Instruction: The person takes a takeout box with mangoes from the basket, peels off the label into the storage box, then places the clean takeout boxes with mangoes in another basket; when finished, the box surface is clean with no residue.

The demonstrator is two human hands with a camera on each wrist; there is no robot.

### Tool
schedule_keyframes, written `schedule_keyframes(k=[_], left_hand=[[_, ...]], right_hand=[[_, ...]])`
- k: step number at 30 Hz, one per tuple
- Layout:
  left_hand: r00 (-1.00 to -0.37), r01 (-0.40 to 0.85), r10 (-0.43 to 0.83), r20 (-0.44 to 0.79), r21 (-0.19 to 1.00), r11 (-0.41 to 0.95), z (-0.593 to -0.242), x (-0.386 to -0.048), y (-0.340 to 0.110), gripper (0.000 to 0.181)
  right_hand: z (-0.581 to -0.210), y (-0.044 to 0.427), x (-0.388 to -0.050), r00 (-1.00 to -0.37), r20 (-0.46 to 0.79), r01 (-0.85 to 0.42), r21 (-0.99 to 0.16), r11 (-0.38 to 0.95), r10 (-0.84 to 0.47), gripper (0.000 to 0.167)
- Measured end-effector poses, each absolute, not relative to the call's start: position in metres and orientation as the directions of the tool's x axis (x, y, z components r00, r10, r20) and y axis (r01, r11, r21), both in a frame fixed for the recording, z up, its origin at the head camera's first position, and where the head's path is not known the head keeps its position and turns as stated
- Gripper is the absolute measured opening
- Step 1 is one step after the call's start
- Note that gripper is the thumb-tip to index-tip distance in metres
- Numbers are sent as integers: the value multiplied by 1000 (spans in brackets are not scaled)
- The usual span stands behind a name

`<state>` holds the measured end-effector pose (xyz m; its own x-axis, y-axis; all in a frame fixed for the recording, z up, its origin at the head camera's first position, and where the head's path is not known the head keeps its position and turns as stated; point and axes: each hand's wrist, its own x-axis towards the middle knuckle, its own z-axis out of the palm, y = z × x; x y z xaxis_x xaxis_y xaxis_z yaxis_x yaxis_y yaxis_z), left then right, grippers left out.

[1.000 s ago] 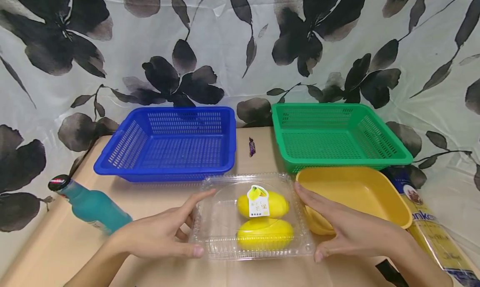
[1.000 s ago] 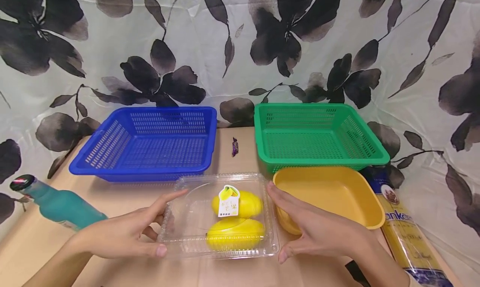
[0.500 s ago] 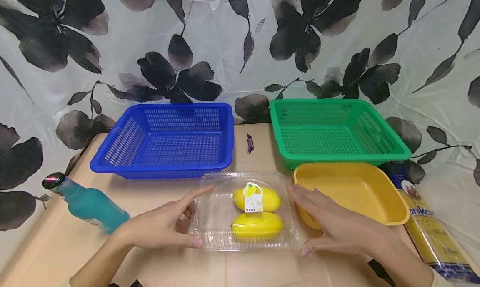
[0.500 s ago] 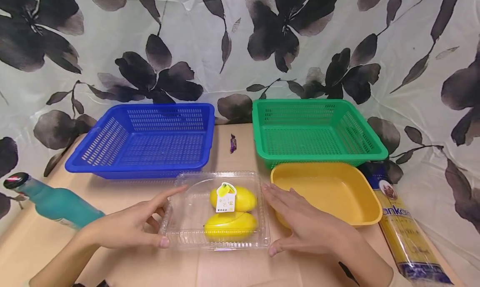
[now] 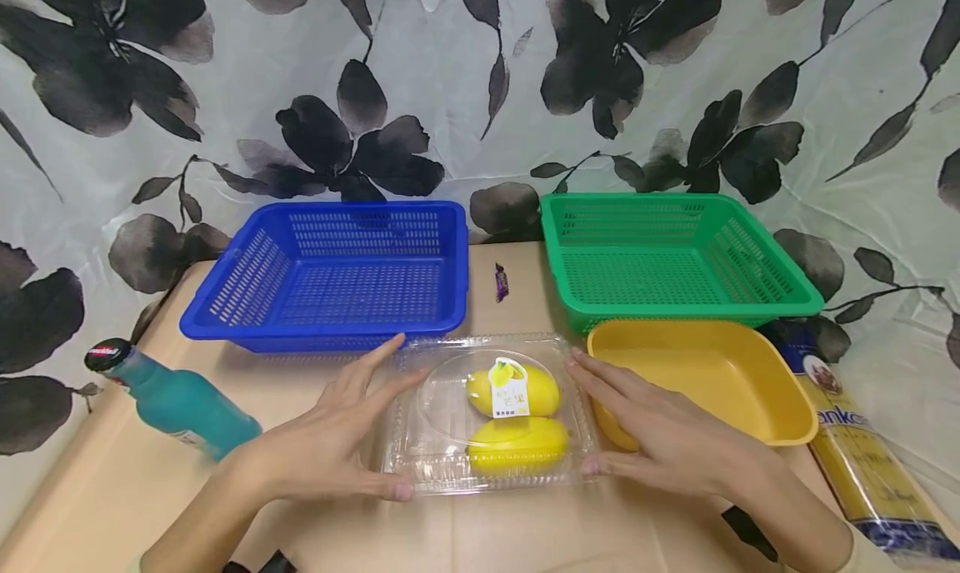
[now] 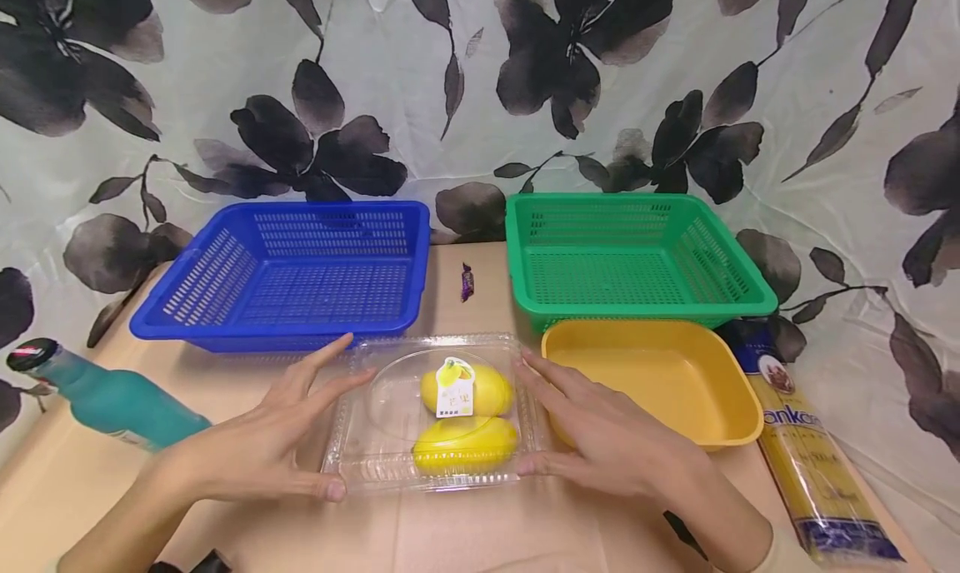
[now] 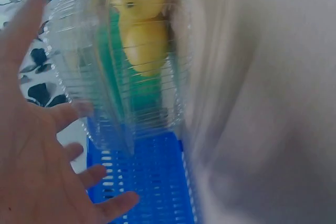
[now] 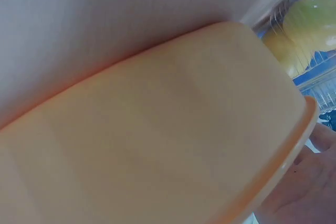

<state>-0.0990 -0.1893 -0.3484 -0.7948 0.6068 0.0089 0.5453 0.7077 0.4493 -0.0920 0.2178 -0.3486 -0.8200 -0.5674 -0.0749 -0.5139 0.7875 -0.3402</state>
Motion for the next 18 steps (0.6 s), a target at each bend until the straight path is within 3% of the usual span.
schedule_keyframes(k=[4, 8, 11, 18], left_hand=[[-777, 572, 629, 22, 440, 692, -350, -105, -184, 102], [-785, 544, 619, -15, 463, 700, -351, -109, -179, 119], [-791, 525, 611, -33, 475, 706, -351, -111, -177, 128], [-795, 525, 606, -15, 482, 701, -356, -113, -177, 128]], right_hand=[[-348, 214, -93, -817, -78, -517, -340, 786, -571, 96], [-345, 211, -94, -823, -67, -516, -326, 792, -564, 88], [-344, 207, -97, -826, -24, -533, -293, 793, -564, 82], [-339, 192, -106, -777, 91, -623, -251, 741, -623, 75]])
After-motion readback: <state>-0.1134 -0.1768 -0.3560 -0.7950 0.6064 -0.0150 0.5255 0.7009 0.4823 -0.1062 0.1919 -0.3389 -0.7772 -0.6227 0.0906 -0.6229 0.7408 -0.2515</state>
